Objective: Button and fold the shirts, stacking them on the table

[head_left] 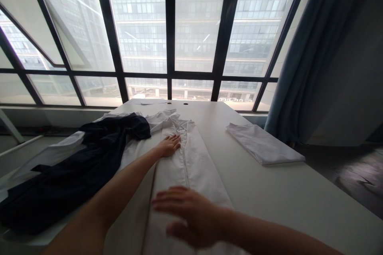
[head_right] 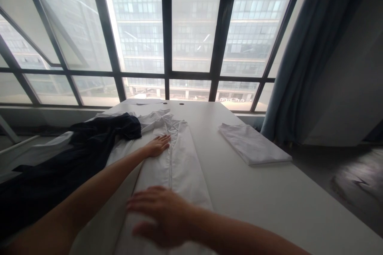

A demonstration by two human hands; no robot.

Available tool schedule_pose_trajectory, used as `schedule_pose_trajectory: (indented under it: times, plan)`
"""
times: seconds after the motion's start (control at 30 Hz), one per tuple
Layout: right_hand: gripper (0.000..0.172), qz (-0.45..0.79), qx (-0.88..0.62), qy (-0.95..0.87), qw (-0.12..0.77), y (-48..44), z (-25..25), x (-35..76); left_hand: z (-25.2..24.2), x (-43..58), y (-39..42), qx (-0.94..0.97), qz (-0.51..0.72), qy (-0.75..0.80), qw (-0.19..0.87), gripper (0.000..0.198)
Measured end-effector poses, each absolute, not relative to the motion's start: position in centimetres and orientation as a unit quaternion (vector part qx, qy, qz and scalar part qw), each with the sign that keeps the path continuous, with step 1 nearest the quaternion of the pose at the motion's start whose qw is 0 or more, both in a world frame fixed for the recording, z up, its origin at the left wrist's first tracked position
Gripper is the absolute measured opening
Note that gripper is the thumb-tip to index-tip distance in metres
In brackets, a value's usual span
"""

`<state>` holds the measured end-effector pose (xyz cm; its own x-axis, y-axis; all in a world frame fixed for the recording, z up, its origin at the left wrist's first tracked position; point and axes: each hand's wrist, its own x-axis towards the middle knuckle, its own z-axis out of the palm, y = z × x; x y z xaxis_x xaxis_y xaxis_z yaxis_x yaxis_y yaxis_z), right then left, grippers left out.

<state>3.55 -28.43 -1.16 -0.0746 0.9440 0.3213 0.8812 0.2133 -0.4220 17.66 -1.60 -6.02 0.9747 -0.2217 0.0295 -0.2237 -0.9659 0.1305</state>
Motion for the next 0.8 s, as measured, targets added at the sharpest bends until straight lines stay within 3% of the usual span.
schedule_pose_trajectory:
  times: [0.1,0.23,0.37,0.5,0.67,0.8]
  plan:
    - [0.038,-0.03,-0.75,-0.592,0.293,-30.2,-2.0,11.4,-5.8,16.1,-1.9,0.991,0.021,-0.104,0.086,0.062]
    - [0.048,-0.062,-0.85,-0.459,0.25,-34.5,-4.6,19.0,-5.5,12.0,-1.0,0.976,-0.001,-0.149,0.159,0.067]
    - [0.054,-0.027,-0.873,-0.426,0.235,-36.6,-5.6,21.0,-5.6,6.8,1.2,0.966,-0.054,-0.178,0.178,0.076]
    - [0.056,0.022,-0.837,-0.481,0.259,-36.3,-4.7,20.1,-4.9,2.4,2.9,0.959,-0.053,-0.192,0.201,0.07]
    - [0.084,0.133,-0.824,-0.493,0.246,-37.2,-3.2,18.5,-2.9,-0.5,2.3,0.953,-0.091,-0.207,0.199,0.06]
    - [0.083,0.169,-0.826,-0.5,0.196,-37.7,-1.5,16.1,-2.4,-1.5,0.3,0.954,-0.089,-0.221,0.183,0.084]
